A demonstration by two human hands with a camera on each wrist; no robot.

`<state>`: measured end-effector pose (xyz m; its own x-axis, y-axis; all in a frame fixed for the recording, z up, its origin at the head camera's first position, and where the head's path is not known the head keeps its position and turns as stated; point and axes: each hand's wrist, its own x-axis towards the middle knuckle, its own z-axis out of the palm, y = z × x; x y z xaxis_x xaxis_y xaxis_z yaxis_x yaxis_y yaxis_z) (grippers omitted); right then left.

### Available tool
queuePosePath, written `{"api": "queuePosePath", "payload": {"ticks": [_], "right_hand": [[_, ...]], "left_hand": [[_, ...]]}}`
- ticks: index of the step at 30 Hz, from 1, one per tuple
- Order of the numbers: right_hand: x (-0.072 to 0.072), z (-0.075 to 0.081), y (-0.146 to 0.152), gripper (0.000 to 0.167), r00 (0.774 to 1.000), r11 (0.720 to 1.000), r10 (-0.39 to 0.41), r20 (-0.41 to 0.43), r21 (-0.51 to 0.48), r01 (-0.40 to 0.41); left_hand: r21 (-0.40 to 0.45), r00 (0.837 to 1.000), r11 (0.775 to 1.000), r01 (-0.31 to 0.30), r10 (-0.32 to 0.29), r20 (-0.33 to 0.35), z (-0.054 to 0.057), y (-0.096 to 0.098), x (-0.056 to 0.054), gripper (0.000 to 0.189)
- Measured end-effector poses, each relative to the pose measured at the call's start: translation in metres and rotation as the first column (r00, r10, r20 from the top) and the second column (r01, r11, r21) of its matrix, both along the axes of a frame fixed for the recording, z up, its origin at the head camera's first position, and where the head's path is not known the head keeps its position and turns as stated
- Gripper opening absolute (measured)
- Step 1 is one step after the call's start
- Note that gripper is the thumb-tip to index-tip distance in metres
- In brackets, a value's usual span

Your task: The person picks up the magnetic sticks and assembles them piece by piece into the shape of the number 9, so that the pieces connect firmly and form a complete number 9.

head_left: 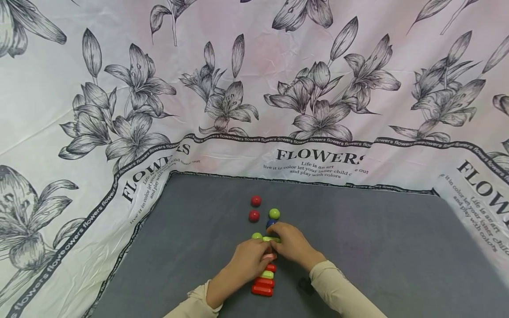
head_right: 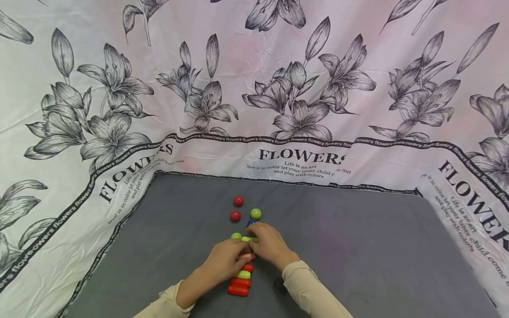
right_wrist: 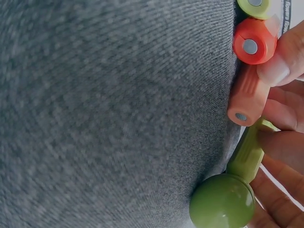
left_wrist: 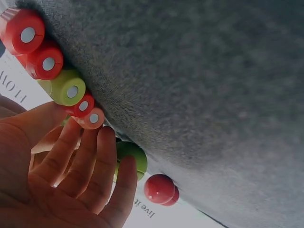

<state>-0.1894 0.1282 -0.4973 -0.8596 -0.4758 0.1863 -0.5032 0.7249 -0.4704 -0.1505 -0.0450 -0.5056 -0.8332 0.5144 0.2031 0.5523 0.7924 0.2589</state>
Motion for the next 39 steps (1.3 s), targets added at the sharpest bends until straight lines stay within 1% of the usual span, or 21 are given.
{"api": "queuePosePath", "payload": {"ticks": [4,10,18,23,27,31,36,39], "right_hand": [[0.000,0.000,-0.001,0.018,1.000,1.000,0.002,0.003,0.003,-0.002],[0.001,-0.003,-0.001,0.019,1.000,1.000,-0.003,0.020,0.022,0.002],[0.002,-0.006,0.000,0.020,1.000,1.000,-0.008,0.006,0.028,0.007],[0.003,-0.006,-0.002,0.019,1.000,1.000,-0.003,0.004,0.025,0.003],[0.004,-0.006,-0.002,0.019,1.000,1.000,-0.003,0.004,0.027,0.003],[0.005,-0.005,-0.002,0.020,1.000,0.999,-0.025,0.017,0.027,0.025],[0.005,-0.005,-0.002,0.022,0.999,0.999,-0.043,0.027,0.022,0.042],[0.005,-0.006,-0.003,0.022,0.999,0.999,-0.044,0.027,0.019,0.043]], "left_hand": [[-0.002,1.000,1.000,-0.012,0.012,0.013,0.000,0.002,-0.001,0.012],[0.042,0.999,0.999,-0.023,0.021,0.038,0.001,0.004,-0.001,0.009],[0.048,0.999,0.998,-0.026,0.025,0.035,-0.002,0.003,-0.003,0.009],[0.064,0.999,0.997,-0.036,0.034,0.029,-0.004,-0.001,-0.001,0.008],[0.101,0.998,0.993,-0.056,0.052,0.038,-0.001,-0.007,0.001,0.010],[0.127,0.997,0.989,-0.073,0.068,0.043,0.001,-0.016,-0.001,0.013],[0.104,0.991,0.985,-0.135,0.133,0.024,-0.002,-0.028,-0.003,0.011],[0.108,0.983,0.977,-0.183,0.179,0.044,-0.002,-0.033,-0.002,0.014]]}}
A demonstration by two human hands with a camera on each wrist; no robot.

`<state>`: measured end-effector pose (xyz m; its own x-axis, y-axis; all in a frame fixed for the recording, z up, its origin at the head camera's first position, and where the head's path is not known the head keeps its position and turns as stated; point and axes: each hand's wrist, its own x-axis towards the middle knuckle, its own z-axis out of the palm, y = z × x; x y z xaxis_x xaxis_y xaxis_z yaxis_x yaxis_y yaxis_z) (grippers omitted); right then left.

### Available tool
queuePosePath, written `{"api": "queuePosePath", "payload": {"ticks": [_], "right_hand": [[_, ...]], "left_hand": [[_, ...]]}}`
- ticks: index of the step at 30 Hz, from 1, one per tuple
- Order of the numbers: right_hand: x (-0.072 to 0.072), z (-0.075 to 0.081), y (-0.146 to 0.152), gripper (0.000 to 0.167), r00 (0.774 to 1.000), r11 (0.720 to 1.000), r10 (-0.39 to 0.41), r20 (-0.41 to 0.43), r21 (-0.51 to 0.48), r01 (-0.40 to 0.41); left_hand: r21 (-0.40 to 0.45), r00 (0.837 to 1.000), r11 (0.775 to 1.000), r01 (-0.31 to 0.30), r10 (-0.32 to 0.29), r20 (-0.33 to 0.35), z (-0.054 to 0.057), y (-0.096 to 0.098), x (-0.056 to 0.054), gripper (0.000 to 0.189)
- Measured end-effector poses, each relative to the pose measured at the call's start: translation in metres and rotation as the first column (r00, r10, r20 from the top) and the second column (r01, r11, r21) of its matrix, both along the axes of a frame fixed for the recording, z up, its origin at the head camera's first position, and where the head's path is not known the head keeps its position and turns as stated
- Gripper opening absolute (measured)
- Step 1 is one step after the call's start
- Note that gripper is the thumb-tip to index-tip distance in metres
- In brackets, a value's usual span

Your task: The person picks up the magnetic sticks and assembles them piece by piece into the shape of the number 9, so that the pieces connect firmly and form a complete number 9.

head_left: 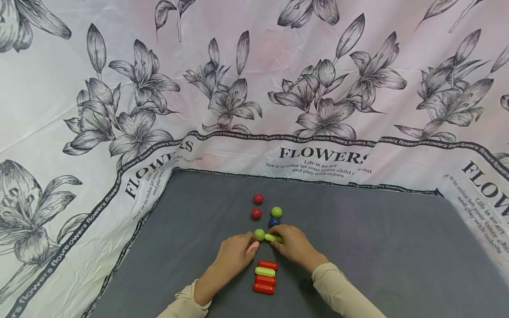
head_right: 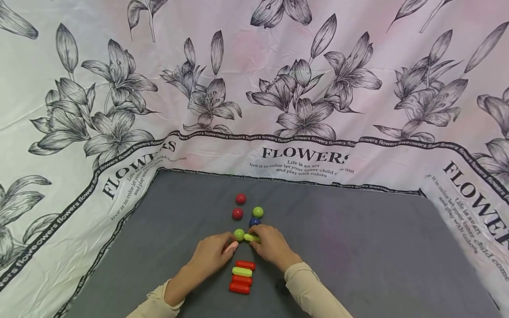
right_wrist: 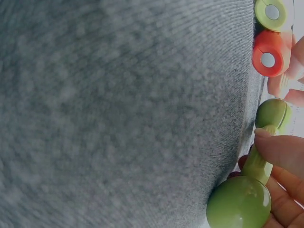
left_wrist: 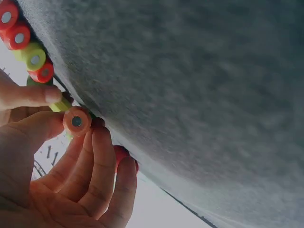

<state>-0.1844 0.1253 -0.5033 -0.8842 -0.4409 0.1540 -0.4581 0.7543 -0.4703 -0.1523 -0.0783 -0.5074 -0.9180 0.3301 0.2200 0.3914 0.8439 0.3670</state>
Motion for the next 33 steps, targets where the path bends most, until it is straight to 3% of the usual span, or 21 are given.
{"api": "queuePosePath", "payload": {"ticks": [6,33], "right_hand": [[0.0005,-0.0007,-0.0005,0.021,1.000,1.000,0.007,-0.006,-0.001,-0.007],[0.0001,-0.0038,-0.0022,0.021,1.000,1.000,0.019,-0.005,0.005,-0.019]], "left_hand": [[0.021,0.998,0.998,-0.054,0.054,0.027,-0.0001,-0.0033,-0.0005,0.021],[0.039,0.994,0.997,-0.064,0.060,0.096,0.0050,0.0020,0.0047,0.040]]}}
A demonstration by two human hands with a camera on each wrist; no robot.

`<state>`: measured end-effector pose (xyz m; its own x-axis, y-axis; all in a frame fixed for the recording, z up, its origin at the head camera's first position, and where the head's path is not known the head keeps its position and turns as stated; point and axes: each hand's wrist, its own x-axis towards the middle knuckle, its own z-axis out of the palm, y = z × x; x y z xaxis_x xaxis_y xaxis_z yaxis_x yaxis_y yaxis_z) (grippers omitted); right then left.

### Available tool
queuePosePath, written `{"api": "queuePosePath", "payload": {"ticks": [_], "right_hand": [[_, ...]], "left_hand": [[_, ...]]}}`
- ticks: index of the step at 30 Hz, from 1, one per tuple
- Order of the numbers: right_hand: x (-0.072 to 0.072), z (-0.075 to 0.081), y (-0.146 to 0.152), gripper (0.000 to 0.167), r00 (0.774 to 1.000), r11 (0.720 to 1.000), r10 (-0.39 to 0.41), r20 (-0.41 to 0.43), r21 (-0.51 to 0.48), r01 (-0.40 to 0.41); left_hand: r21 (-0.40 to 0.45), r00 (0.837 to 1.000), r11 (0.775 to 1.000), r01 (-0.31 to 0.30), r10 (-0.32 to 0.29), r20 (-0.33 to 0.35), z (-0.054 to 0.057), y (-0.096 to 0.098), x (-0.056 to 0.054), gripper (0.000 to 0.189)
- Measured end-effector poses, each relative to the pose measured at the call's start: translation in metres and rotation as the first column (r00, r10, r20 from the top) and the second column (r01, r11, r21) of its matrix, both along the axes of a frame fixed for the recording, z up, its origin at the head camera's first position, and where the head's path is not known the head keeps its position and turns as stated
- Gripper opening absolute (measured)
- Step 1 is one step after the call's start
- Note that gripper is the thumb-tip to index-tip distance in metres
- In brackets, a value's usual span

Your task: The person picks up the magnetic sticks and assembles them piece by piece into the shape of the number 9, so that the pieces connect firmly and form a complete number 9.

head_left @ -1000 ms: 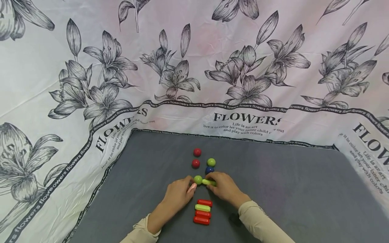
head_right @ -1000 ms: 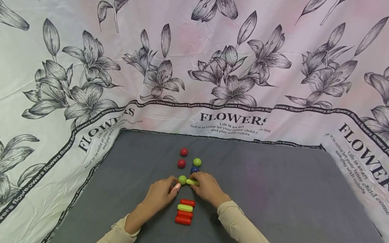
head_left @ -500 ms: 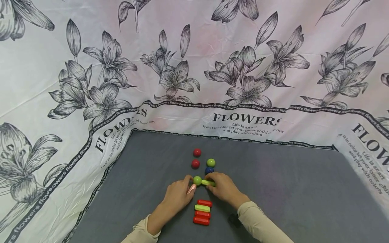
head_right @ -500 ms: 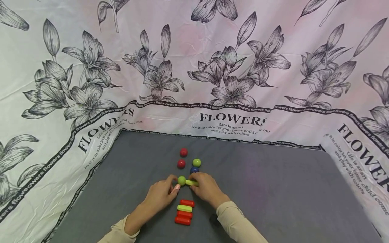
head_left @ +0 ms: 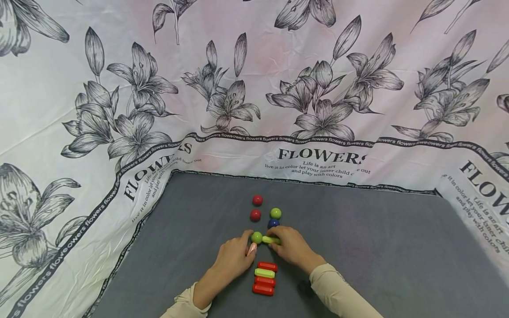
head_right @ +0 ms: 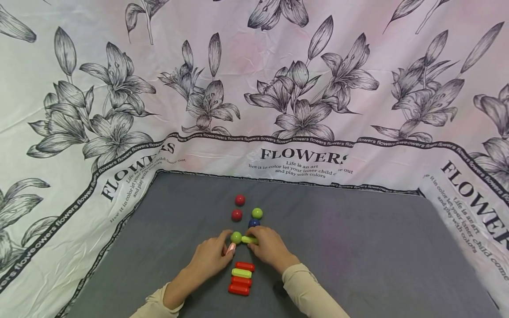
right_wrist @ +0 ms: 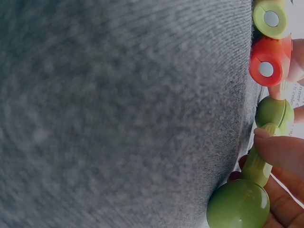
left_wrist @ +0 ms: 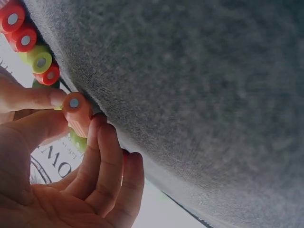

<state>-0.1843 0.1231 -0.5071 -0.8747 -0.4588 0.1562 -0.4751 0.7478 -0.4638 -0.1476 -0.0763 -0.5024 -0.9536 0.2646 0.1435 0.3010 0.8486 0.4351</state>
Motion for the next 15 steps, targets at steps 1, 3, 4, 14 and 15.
{"api": "queuePosePath", "payload": {"ticks": [1,3,4,14,15], "right_hand": [[0.0000,0.0000,0.0000,0.021,1.000,1.000,0.001,0.000,0.000,-0.001],[0.0001,0.0001,-0.0002,0.021,1.000,1.000,0.001,0.000,0.000,-0.001],[0.0003,0.0004,-0.0002,0.021,1.000,1.000,0.001,0.002,-0.001,-0.001],[0.0033,0.0062,0.0004,0.024,1.000,0.999,-0.002,0.021,-0.040,0.003],[0.0029,0.0067,0.0007,0.024,1.000,0.999,-0.001,0.021,-0.051,0.002]], "left_hand": [[-0.002,1.000,1.000,-0.001,0.001,0.005,-0.0002,0.0000,0.0000,0.040],[-0.004,1.000,1.000,-0.001,0.001,0.012,-0.0002,-0.0001,-0.0003,0.042],[-0.004,1.000,1.000,0.002,-0.002,0.012,-0.0005,-0.0002,-0.0005,0.042],[-0.006,1.000,1.000,0.019,-0.018,0.020,0.0016,-0.0012,-0.0001,0.044],[-0.007,1.000,1.000,0.018,-0.018,0.022,0.0016,-0.0010,-0.0002,0.044]]}}
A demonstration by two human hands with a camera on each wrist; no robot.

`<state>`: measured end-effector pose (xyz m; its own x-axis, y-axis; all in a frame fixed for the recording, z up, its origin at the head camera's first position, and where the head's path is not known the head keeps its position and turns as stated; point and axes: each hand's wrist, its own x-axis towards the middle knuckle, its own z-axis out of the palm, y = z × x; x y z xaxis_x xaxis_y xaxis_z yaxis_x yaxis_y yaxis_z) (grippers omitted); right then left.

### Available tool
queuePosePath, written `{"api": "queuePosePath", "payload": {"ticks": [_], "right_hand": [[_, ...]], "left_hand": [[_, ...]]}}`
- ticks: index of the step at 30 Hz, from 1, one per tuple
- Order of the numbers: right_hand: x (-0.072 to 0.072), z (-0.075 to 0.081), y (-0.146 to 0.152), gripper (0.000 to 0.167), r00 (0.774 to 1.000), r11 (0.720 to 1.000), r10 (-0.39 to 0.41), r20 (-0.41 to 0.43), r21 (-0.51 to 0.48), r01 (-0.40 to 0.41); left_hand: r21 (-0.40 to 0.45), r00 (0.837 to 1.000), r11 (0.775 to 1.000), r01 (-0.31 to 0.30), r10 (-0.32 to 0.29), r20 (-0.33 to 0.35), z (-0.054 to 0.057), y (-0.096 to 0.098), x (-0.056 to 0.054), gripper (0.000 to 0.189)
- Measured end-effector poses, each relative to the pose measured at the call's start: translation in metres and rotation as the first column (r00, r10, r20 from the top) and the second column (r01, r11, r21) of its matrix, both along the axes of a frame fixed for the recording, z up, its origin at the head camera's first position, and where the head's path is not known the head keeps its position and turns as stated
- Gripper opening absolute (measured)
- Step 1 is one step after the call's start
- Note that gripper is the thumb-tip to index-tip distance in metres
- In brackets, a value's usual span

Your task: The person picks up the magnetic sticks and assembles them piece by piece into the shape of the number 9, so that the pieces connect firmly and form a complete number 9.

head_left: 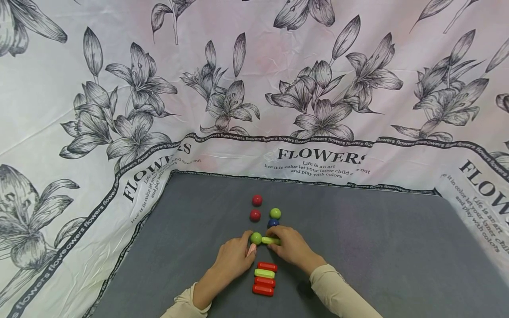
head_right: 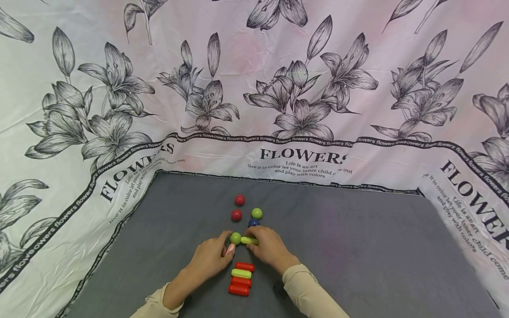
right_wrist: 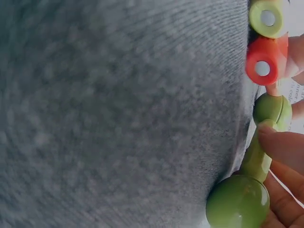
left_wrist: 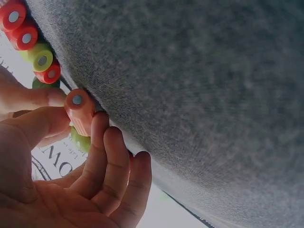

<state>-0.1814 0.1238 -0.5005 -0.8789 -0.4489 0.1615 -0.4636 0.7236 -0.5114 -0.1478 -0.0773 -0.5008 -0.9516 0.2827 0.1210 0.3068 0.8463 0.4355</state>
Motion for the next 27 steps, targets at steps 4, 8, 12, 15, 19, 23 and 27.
{"api": "queuePosePath", "payload": {"ticks": [4,8,12,15,19,23,27], "right_hand": [[-0.004,0.005,0.002,0.023,1.000,0.998,-0.017,-0.004,-0.053,0.017],[-0.011,0.013,0.005,0.024,0.998,0.992,-0.063,0.011,-0.108,0.064],[-0.020,0.015,0.010,0.026,0.990,0.981,-0.138,0.033,-0.135,0.141],[-0.026,0.014,0.011,0.028,0.982,0.973,-0.184,0.043,-0.133,0.188],[-0.031,0.012,0.015,0.030,0.980,0.970,-0.195,0.046,-0.135,0.200],[-0.034,0.008,0.018,0.029,0.981,0.969,-0.189,0.046,-0.155,0.194],[-0.036,0.004,0.021,0.030,0.979,0.959,-0.194,0.068,-0.198,0.203]], "left_hand": [[-0.011,1.000,1.000,-0.011,0.011,0.001,0.000,0.000,0.000,0.047],[-0.023,1.000,0.999,-0.022,0.022,0.015,-0.001,-0.001,-0.001,0.051],[-0.029,0.998,0.999,-0.026,0.027,0.052,-0.002,-0.001,-0.001,0.054],[-0.027,0.997,0.999,-0.030,0.032,0.069,-0.002,-0.003,-0.001,0.055],[-0.023,0.997,0.999,-0.036,0.037,0.075,-0.002,-0.003,0.000,0.055],[-0.023,0.996,0.999,-0.040,0.041,0.081,-0.002,-0.004,0.000,0.056],[-0.017,0.995,0.999,-0.040,0.041,0.086,-0.001,-0.005,0.000,0.056]]}}
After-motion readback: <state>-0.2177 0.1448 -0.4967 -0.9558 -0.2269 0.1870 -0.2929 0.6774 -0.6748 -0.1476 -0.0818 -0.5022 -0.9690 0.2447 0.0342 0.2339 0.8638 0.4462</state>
